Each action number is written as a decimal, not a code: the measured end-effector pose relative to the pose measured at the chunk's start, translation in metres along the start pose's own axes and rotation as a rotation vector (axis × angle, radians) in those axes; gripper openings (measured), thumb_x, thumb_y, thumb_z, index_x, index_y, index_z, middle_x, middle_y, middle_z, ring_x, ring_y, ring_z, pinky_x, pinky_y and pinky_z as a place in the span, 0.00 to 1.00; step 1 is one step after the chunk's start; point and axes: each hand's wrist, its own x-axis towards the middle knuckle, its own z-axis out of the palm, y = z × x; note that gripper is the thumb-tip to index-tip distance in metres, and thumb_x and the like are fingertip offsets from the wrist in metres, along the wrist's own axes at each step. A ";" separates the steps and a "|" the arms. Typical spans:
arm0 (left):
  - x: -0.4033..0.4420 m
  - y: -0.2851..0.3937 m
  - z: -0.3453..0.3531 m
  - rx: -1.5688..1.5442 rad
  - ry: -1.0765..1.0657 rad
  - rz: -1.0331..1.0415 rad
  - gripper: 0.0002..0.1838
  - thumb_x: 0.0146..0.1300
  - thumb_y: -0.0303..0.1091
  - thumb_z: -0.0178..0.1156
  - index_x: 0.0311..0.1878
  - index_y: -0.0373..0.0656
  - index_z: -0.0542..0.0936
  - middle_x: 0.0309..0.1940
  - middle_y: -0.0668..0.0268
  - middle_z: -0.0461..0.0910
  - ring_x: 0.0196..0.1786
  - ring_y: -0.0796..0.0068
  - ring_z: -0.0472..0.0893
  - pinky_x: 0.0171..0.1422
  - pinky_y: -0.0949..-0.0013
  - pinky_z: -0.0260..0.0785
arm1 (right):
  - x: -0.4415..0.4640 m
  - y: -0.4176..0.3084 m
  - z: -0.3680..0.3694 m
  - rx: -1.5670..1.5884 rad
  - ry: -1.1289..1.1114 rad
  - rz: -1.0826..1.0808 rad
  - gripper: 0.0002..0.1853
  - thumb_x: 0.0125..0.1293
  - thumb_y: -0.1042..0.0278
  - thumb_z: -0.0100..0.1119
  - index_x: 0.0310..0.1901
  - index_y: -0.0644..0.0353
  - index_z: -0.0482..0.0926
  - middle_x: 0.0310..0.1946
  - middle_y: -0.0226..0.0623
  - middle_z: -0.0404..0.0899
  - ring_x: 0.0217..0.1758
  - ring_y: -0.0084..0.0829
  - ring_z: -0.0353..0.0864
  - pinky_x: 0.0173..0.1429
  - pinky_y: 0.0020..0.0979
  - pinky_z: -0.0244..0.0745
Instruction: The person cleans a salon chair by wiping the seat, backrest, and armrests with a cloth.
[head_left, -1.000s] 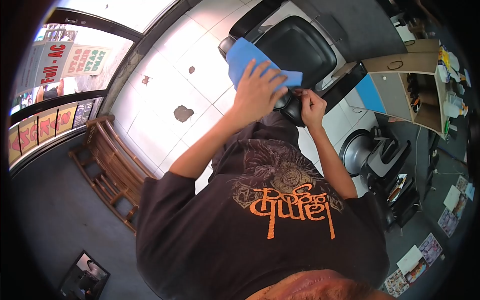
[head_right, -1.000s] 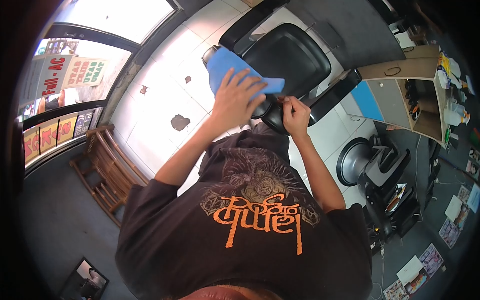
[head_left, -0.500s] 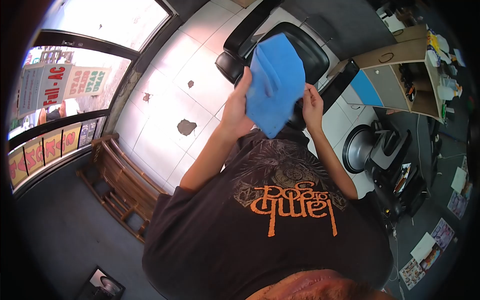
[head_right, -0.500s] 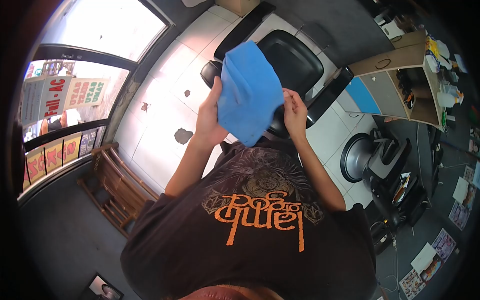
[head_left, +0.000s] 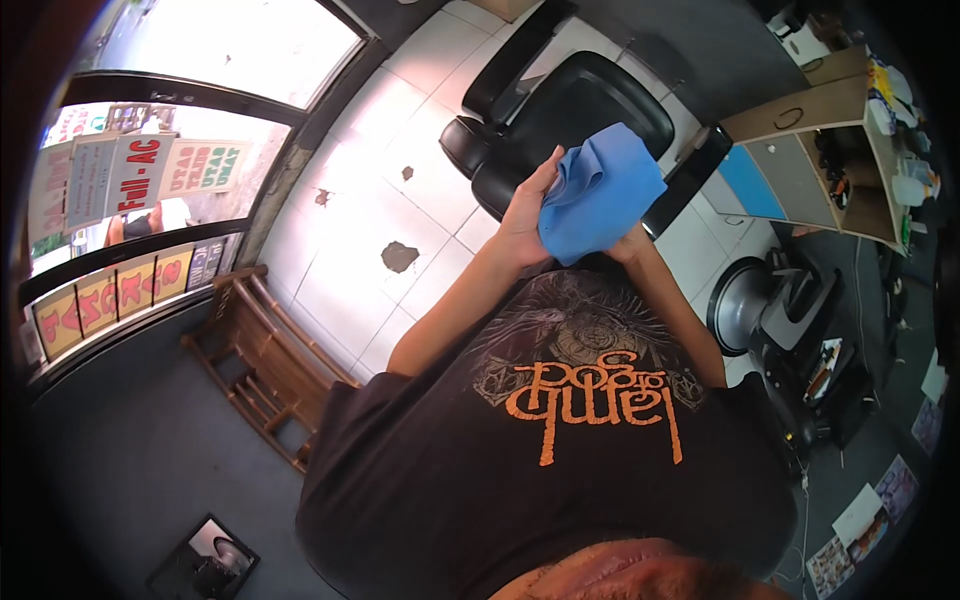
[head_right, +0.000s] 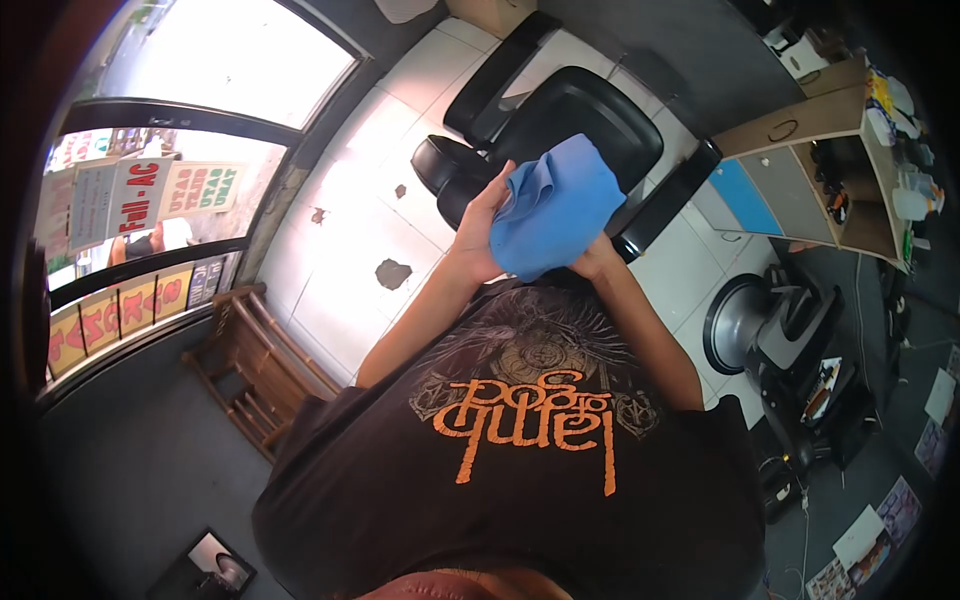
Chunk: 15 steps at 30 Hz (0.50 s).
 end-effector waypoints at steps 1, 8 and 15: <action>0.000 0.001 0.008 0.012 -0.039 -0.017 0.27 0.82 0.56 0.51 0.60 0.41 0.82 0.55 0.59 0.87 0.55 0.65 0.87 0.66 0.58 0.80 | 0.001 -0.003 -0.001 -0.031 -0.018 -0.004 0.30 0.81 0.46 0.53 0.75 0.58 0.69 0.69 0.38 0.77 0.68 0.35 0.81 0.71 0.40 0.80; 0.022 -0.008 0.025 1.065 0.444 0.537 0.38 0.75 0.44 0.67 0.79 0.34 0.62 0.58 0.61 0.80 0.54 0.70 0.84 0.60 0.65 0.80 | 0.012 -0.023 0.026 -0.091 -0.147 -0.138 0.36 0.82 0.40 0.48 0.79 0.58 0.62 0.72 0.42 0.71 0.74 0.38 0.74 0.74 0.43 0.76; 0.011 0.031 0.012 1.881 0.830 1.015 0.14 0.72 0.31 0.67 0.56 0.37 0.83 0.44 0.61 0.77 0.38 0.73 0.79 0.42 0.69 0.75 | 0.025 -0.024 -0.012 0.173 -0.122 -0.180 0.35 0.83 0.40 0.44 0.81 0.53 0.58 0.73 0.37 0.71 0.74 0.39 0.73 0.78 0.44 0.70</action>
